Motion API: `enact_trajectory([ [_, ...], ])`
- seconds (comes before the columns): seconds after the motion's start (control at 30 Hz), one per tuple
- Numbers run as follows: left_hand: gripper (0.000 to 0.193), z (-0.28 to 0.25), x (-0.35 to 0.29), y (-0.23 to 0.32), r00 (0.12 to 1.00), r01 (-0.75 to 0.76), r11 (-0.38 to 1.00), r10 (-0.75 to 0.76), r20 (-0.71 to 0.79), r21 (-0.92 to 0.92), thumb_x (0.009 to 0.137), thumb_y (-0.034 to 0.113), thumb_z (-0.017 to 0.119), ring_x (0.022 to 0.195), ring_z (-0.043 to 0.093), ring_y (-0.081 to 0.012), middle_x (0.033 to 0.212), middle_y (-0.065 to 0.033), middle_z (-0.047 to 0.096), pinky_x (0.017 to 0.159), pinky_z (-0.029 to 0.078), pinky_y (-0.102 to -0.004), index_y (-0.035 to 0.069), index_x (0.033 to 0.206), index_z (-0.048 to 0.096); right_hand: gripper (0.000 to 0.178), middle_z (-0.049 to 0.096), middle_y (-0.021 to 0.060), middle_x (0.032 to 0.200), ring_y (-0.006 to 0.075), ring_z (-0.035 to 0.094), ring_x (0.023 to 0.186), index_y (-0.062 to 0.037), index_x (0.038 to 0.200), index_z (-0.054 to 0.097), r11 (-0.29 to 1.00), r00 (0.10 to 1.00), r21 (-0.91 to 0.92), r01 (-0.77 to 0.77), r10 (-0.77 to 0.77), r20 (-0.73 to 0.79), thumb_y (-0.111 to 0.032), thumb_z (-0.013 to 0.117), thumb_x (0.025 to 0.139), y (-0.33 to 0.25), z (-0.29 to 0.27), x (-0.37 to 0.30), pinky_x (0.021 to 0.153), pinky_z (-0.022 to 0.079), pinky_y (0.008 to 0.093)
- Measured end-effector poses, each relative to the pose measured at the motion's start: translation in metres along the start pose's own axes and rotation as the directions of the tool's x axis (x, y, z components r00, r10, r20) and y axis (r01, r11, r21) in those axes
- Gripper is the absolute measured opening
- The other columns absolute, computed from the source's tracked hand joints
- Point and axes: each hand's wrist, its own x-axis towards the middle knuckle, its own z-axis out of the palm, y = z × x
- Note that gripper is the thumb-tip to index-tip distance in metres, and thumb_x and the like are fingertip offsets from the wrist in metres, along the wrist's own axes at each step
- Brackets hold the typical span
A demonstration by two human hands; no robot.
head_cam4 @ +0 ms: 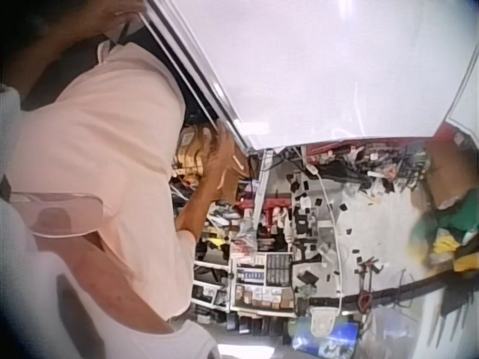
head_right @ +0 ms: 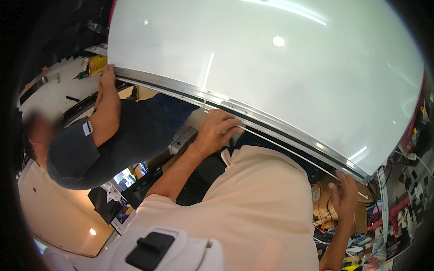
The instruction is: The person removes parts from the edge of a monitor frame, handles thin strips on a bench while using a handheld tool to touch specific points, and then replaces components in the frame while another person holds the monitor.
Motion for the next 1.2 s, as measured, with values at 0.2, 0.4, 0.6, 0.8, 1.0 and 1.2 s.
enact_trajectory([
  [0.2,0.021,-0.004,-0.003,0.008,1.0,0.009,1.0,-0.009,-0.003,-0.016,0.075,0.018,0.079,0.081,0.058,-0.0235,0.086,-0.0034,0.062,0.075,0.044,-0.0377,0.009,0.092,0.069,0.031,0.063,0.0141,0.093,0.0265,0.061,0.078,-0.0045,0.117,0.066,0.985,0.988,0.101,0.138,-0.144,0.057,-0.007,0.066,0.086,-0.047,0.026,0.034,0.068,0.049,0.0335],
  [0.4,0.027,-0.016,-0.007,0.004,0.999,0.031,0.999,-0.03,0.026,-0.018,0.074,0.02,0.08,0.087,0.058,-0.0245,0.092,-0.0036,0.063,0.08,0.044,-0.0394,0.01,0.095,0.068,0.029,0.058,0.0116,0.079,0.022,0.056,0.066,-0.006,0.11,0.07,0.989,0.987,0.119,0.087,-0.102,0.128,0.005,0.064,0.084,-0.068,0.04,0.057,0.058,0.045,0.0309],
  [0.6,0.04,-0.047,-0.009,0.003,0.972,0.045,0.99,-0.013,-0.234,0.131,0.074,0.032,0.082,0.099,0.057,-0.0267,0.108,-0.0131,0.06,0.083,0.046,-0.0417,0.005,0.099,0.066,0.029,0.056,0.0101,0.077,0.0194,0.052,0.063,-0.0056,0.108,0.071,0.98,0.985,0.131,0.152,-0.161,0.066,0.007,0.064,0.083,-0.065,0.036,0.062,0.055,0.041,0.0289],
  [0.8,0.042,-0.036,-0.049,-0.029,0.372,0.506,0.519,-0.852,-0.368,-0.689,0.089,0.032,0.069,0.107,0.057,-0.023,0.112,-0.0136,0.06,0.082,0.047,-0.0342,0.001,0.115,0.057,0.028,0.056,0.0099,0.076,0.0181,0.051,0.063,-0.0053,0.107,0.071,0.975,0.989,0.19,0.117,-0.133,0.069,0.008,0.063,0.084,-0.065,0.027,0.068,0.055,0.04,0.0284],
  [1.0,0.022,-0.038,-0.037,-0.041,0.427,0.368,-0.041,-0.88,0.208,-0.929,0.096,0.02,0.06,0.095,0.064,-0.0189,0.102,-0.0076,0.065,0.078,0.049,-0.0297,0.003,0.11,0.058,0.027,0.053,0.0091,0.074,0.0168,0.048,0.06,-0.0038,0.107,0.07,0.979,0.989,0.179,0.096,-0.115,0.097,0.008,0.062,0.084,-0.061,0.022,0.082,0.053,0.037,0.0281],
  [1.2,0.014,-0.028,-0.043,-0.052,0.458,0.397,0.065,-0.879,0.135,-0.916,0.096,0.014,0.061,0.086,0.065,-0.0157,0.096,-0.0062,0.067,0.076,0.053,-0.0296,0.002,0.103,0.061,0.028,0.051,0.0094,0.073,0.0173,0.046,0.059,-0.0029,0.108,0.07,0.978,0.985,0.201,0.055,-0.086,0.152,0.008,0.062,0.084,-0.068,0.019,0.094,0.053,0.036,0.0286],
])
